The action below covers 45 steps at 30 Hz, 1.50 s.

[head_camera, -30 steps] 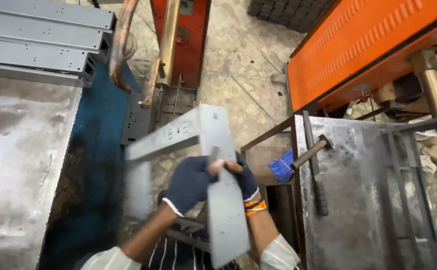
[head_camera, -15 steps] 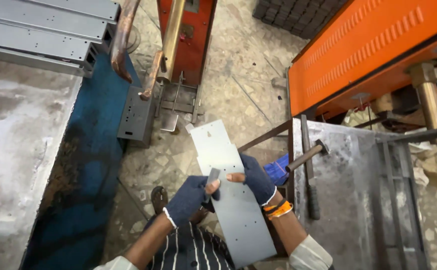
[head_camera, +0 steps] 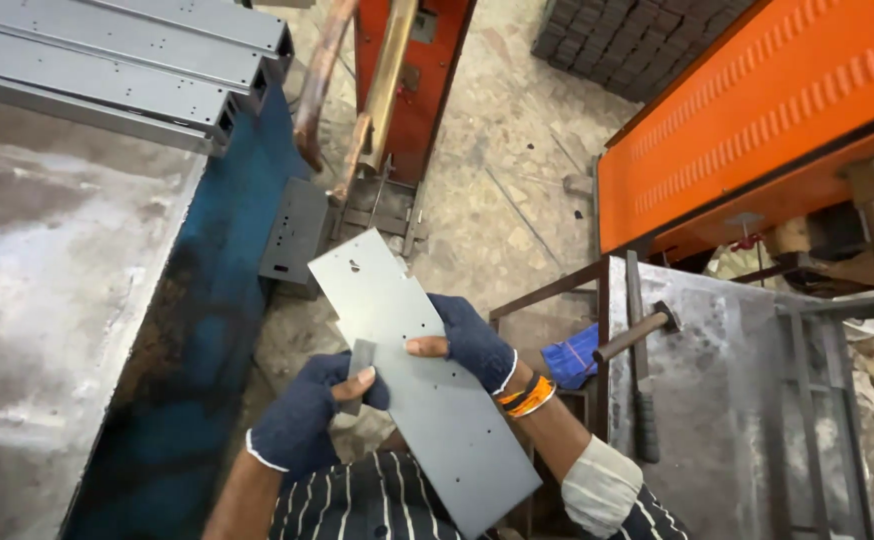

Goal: The recorder is assembling metal enclosures by using a spot welding machine to join panels and a hammer for fine adjustments.

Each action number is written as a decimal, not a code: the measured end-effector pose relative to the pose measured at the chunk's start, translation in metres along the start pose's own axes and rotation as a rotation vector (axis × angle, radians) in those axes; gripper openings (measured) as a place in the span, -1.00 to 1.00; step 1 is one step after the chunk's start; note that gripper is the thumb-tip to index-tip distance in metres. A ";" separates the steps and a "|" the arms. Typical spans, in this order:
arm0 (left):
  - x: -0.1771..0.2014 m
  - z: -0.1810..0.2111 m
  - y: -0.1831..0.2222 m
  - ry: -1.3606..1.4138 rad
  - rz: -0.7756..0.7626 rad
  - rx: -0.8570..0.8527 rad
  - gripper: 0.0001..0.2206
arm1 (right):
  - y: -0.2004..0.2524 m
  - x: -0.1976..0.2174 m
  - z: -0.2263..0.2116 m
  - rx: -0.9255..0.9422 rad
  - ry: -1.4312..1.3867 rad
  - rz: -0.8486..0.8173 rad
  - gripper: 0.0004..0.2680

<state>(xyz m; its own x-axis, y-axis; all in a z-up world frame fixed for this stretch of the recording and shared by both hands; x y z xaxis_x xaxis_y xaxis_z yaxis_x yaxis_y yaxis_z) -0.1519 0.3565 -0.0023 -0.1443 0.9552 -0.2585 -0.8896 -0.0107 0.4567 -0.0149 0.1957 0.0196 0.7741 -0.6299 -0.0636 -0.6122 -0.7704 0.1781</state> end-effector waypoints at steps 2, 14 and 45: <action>0.017 0.003 0.003 -0.018 0.024 0.037 -0.65 | -0.012 -0.004 -0.008 -0.005 -0.012 0.017 -0.56; 0.021 0.033 -0.018 0.054 0.013 -0.098 -0.67 | -0.064 0.025 -0.009 -0.091 -0.103 0.240 -0.61; 0.119 0.156 -0.100 -0.721 0.440 -0.518 -0.78 | -0.061 -0.037 -0.085 0.132 1.138 0.527 -0.22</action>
<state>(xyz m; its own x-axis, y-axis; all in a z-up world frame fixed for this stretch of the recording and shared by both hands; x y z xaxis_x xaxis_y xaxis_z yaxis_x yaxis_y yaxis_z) -0.0126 0.5173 0.0540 -0.3616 0.7847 0.5034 -0.9245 -0.3715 -0.0851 0.0080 0.2744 0.0944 0.0921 -0.4719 0.8768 -0.8488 -0.4977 -0.1787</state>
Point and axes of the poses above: each hand's wrist, its own y-axis away from the middle knuckle, its own x-axis out of the back of the hand, z = x × y, the point moved 5 cm from there along -y, towards the middle knuckle, and after that the axes turned 4 degrees about z, right-handed, at the moved point
